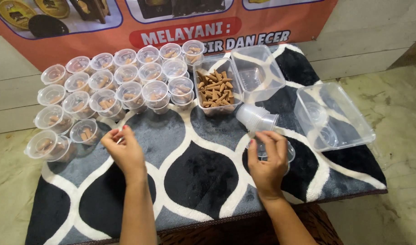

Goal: The person picks up incense cones from a large plastic container and places them into smaller clear plastic cups, then places a small clear lid onto each filled cup.

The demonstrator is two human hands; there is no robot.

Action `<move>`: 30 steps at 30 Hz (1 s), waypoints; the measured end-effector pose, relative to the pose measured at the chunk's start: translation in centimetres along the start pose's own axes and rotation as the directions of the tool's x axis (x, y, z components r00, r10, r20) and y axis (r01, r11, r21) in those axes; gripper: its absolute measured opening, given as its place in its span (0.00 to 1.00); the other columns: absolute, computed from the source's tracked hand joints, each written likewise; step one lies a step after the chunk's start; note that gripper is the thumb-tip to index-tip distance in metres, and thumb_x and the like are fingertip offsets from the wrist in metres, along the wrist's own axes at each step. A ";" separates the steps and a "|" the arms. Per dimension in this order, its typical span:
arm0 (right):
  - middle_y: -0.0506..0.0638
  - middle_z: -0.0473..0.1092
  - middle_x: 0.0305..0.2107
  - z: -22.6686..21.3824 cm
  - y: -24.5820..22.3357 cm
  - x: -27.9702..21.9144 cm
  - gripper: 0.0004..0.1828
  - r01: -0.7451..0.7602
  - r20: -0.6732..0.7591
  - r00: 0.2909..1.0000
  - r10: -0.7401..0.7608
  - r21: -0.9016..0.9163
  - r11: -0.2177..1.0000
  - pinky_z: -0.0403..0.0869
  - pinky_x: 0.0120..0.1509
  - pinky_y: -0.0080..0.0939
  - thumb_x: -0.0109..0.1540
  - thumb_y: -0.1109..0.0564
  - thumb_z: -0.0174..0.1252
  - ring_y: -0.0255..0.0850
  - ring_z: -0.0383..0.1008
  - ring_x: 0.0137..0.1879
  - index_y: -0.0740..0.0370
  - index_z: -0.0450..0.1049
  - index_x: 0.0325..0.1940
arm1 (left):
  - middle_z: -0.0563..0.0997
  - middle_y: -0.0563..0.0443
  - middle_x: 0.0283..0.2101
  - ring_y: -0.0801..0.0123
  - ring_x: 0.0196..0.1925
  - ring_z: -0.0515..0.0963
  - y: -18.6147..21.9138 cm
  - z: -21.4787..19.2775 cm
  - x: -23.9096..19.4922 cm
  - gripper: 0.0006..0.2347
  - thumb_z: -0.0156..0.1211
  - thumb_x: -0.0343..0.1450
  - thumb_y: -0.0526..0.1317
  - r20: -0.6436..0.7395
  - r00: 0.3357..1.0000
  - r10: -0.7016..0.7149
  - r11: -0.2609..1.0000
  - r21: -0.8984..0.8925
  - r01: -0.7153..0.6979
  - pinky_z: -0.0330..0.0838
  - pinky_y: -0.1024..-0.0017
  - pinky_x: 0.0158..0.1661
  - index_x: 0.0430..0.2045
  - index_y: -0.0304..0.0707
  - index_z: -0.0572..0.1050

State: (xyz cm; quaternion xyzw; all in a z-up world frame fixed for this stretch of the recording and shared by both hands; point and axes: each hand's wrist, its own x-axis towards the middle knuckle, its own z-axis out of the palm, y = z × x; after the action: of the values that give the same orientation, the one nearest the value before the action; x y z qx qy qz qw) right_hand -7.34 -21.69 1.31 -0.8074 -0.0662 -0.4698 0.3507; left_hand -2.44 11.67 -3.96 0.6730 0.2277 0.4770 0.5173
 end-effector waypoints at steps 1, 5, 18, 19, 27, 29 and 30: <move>0.52 0.74 0.44 -0.2 1.2 -0.1 0.10 0.002 -0.002 1.000 -0.002 -0.007 1.000 0.73 0.44 0.41 0.59 0.65 0.66 0.46 0.75 0.42 0.59 0.81 0.44 | 0.75 0.45 0.35 0.71 0.31 0.77 2.4 1.3 -1.4 0.13 0.65 0.77 0.42 0.004 1.000 -0.003 1.000 -0.005 0.003 0.70 0.78 0.33 0.44 0.37 0.66; 0.53 0.75 0.41 -0.9 4.5 0.2 0.13 -0.242 -0.007 0.970 0.242 -0.049 0.969 0.69 0.41 0.43 0.60 0.61 0.67 0.47 0.74 0.38 0.62 0.77 0.48 | 0.71 0.48 0.38 0.59 0.34 0.79 9.1 5.8 -6.0 0.07 0.61 0.74 0.36 0.193 0.927 0.323 0.942 0.034 -0.335 0.74 0.67 0.36 0.40 0.39 0.69; 0.47 0.77 0.26 -0.1 6.7 0.2 0.02 -0.226 0.041 0.972 0.231 -0.099 0.969 0.72 0.37 0.39 0.59 0.60 0.67 0.44 0.74 0.31 0.55 0.81 0.35 | 0.71 0.57 0.38 0.67 0.36 0.79 9.1 8.9 -10.7 0.07 0.60 0.72 0.44 0.477 0.542 0.692 0.627 -0.023 -0.779 0.69 0.69 0.46 0.37 0.49 0.69; 0.47 0.77 0.26 -0.1 6.9 -0.1 0.02 -0.229 0.045 0.971 0.234 -0.101 0.968 0.72 0.37 0.39 0.59 0.60 0.67 0.44 0.74 0.31 0.55 0.81 0.35 | 0.71 0.57 0.38 0.67 0.36 0.79 8.9 8.8 -10.7 0.07 0.60 0.72 0.44 0.480 0.544 0.688 0.629 -0.021 -0.777 0.69 0.69 0.46 0.37 0.49 0.69; 0.46 0.74 0.24 -0.5 7.2 -0.2 0.03 -0.245 -0.009 0.969 0.246 -0.118 0.962 0.71 0.39 0.40 0.58 0.60 0.68 0.43 0.74 0.31 0.54 0.79 0.32 | 0.70 0.58 0.36 0.67 0.34 0.80 9.2 8.6 -10.5 0.07 0.60 0.72 0.42 0.543 0.547 0.638 0.673 -0.047 -0.738 0.69 0.68 0.45 0.37 0.49 0.69; 0.46 0.75 0.24 -0.6 7.3 -0.1 0.04 -0.240 -0.006 0.971 0.241 -0.124 0.963 0.71 0.39 0.40 0.58 0.60 0.69 0.44 0.74 0.31 0.54 0.80 0.32 | 0.71 0.58 0.36 0.67 0.34 0.80 9.3 8.6 -10.5 0.06 0.60 0.72 0.42 0.545 0.551 0.632 0.682 -0.054 -0.729 0.69 0.69 0.45 0.37 0.48 0.69; 0.46 0.75 0.24 -0.7 7.3 -0.2 0.04 -0.237 -0.003 0.971 0.239 -0.126 0.963 0.71 0.40 0.40 0.58 0.60 0.69 0.44 0.74 0.31 0.54 0.80 0.32 | 0.71 0.57 0.36 0.68 0.34 0.80 9.3 8.5 -10.4 0.06 0.59 0.72 0.42 0.548 0.554 0.627 0.689 -0.058 -0.722 0.69 0.69 0.45 0.37 0.48 0.69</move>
State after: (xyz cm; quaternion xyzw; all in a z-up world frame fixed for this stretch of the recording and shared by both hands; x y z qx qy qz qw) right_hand -4.73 -27.50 -2.29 -0.8328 0.0589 -0.4227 0.3527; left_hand -1.33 -4.08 0.26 0.8539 -0.1595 0.4127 0.2741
